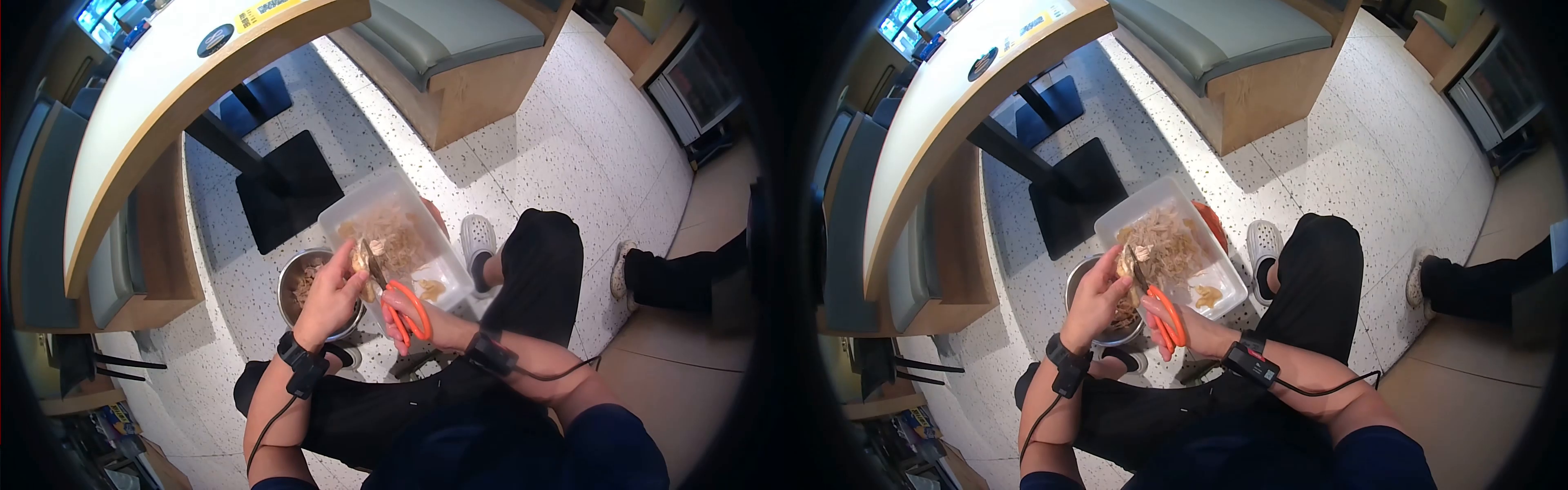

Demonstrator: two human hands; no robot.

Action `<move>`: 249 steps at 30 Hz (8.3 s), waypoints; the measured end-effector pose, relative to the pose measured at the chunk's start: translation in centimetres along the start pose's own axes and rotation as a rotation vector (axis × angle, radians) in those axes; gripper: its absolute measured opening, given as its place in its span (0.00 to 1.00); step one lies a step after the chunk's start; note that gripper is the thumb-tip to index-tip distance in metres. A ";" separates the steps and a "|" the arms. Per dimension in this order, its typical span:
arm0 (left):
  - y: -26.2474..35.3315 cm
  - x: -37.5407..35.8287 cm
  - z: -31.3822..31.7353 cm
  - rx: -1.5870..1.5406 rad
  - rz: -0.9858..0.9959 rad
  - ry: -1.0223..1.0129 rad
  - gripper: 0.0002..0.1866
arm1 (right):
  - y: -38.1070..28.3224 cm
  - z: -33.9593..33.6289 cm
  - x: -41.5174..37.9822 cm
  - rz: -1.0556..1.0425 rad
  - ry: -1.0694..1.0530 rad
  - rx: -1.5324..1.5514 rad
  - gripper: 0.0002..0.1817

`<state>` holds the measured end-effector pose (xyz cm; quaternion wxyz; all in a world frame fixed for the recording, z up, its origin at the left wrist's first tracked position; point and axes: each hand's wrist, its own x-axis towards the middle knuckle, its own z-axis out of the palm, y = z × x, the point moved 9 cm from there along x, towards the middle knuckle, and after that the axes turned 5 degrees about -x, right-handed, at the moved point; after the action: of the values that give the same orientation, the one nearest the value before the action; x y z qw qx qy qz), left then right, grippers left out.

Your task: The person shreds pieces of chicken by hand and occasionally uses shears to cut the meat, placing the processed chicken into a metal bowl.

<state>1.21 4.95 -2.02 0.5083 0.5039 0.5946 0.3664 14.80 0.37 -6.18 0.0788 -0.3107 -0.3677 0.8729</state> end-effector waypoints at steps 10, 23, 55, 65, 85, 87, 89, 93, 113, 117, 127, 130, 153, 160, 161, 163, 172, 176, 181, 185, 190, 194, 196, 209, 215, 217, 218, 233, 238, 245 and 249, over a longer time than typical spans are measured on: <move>0.9 -0.4 1.5 0.374 0.220 -0.011 0.37 | -0.3 -1.4 0.7 -0.020 0.177 -0.286 0.28; 1.8 -0.4 1.8 0.383 0.202 -0.016 0.38 | -0.7 -1.4 -0.7 0.024 0.310 -0.361 0.37; -2.2 0.9 8.1 0.704 0.352 -0.250 0.21 | -11.5 -9.0 -2.3 -0.033 0.662 -1.513 0.20; -3.9 4.4 6.3 1.181 0.333 -0.177 0.11 | -14.1 -7.6 -3.3 -0.135 0.550 -1.863 0.18; -6.2 5.9 5.9 0.944 -0.056 -0.258 0.08 | -14.8 -9.7 -5.1 -0.099 0.562 -2.049 0.12; -3.1 5.5 4.5 0.947 0.061 -0.174 0.07 | -15.2 -9.0 -5.2 -0.155 0.595 -2.157 0.07; 0.4 5.3 2.5 0.898 0.087 -0.047 0.06 | -15.0 -8.8 -4.8 -0.127 0.541 -2.169 0.06; 3.4 4.4 -1.3 0.744 0.290 0.232 0.06 | -12.2 -7.0 -3.0 -0.123 0.330 -2.256 0.10; -2.7 2.6 -1.7 -0.695 -0.094 0.132 0.06 | -14.3 -5.5 3.2 -0.365 0.374 -0.845 0.19; -2.2 1.9 -2.0 -0.757 -0.102 0.148 0.07 | -13.1 -4.7 4.3 -0.297 0.190 -0.632 0.20; 0.7 0.0 -2.6 -0.315 -0.046 0.194 0.08 | -12.4 -3.5 4.8 -0.278 0.082 -0.636 0.16; -0.1 -0.3 -2.0 -0.623 -0.081 0.133 0.08 | -12.0 -3.5 4.7 -0.206 -0.029 -0.462 0.15; -0.5 3.0 -0.8 -0.737 -0.142 0.159 0.22 | -14.0 -5.6 3.9 -0.352 0.189 -0.404 0.11; -0.2 3.6 0.4 -0.427 -0.026 0.097 0.28 | -13.7 -6.7 4.2 -0.263 0.234 -0.382 0.13; -0.2 3.6 0.3 -0.452 -0.019 0.114 0.26 | -13.8 -6.7 4.2 -0.288 0.229 -0.351 0.13; 0.2 3.7 0.0 -0.436 -0.049 0.118 0.25 | -14.4 -6.3 3.9 -0.320 0.241 -0.392 0.13; 1.5 3.4 0.7 -0.210 -0.018 0.097 0.18 | -16.1 -5.9 3.1 -0.578 0.364 -0.851 0.16; 4.2 3.1 0.7 0.094 0.188 0.140 0.14 | -16.7 -4.6 2.4 -0.725 0.389 -1.052 0.14; 4.6 3.2 1.0 0.203 0.229 0.122 0.11 | -16.5 -4.2 2.5 -0.729 0.412 -1.211 0.10; 4.9 3.1 1.6 0.325 0.233 0.061 0.10 | -16.1 -4.1 2.6 -0.792 0.411 -1.329 0.10; 4.3 3.3 1.0 0.261 0.246 0.076 0.10 | -16.5 -5.0 3.2 -0.641 0.305 -1.174 0.10; 5.0 3.2 1.3 0.235 0.287 0.025 0.08 | -16.6 -4.4 3.0 -0.592 0.304 -1.189 0.08; 5.1 3.3 1.5 0.237 0.262 0.021 0.07 | -16.2 -4.2 3.0 -0.665 0.340 -1.256 0.09; 3.0 1.5 -1.3 0.497 0.212 0.255 0.09 | -16.1 -11.0 4.0 -0.365 0.497 -1.294 0.14; -1.4 2.5 -1.6 -0.139 -0.156 0.156 0.19 | -13.2 -7.1 4.6 -0.133 0.124 -0.878 0.20; -2.0 2.6 -1.3 -0.535 -0.228 0.135 0.16 | -13.7 -7.3 4.8 -0.227 0.143 -0.944 0.20; -2.0 2.7 -1.7 -0.533 -0.225 0.139 0.16 | -14.3 -7.1 4.7 -0.316 0.164 -1.002 0.20; -1.0 3.5 -0.7 -0.547 -0.176 0.066 0.10 | -14.6 -5.9 3.9 -0.222 0.193 -0.693 0.10; -0.7 3.7 0.0 -0.672 -0.169 0.071 0.08 | -14.3 -5.5 4.1 -0.382 0.224 -0.730 0.11; -1.6 3.9 1.1 -0.732 -0.191 0.091 0.04 | -16.0 -4.3 2.8 -0.681 0.352 -1.065 0.07; -1.1 3.7 1.1 -0.672 -0.176 0.137 0.02 | -16.0 -4.3 2.7 -0.699 0.400 -1.087 0.07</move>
<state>2.17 8.19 -4.18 0.6345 0.2295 0.5145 0.5292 13.79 15.37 1.20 0.2555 -0.3248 -0.8117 0.4128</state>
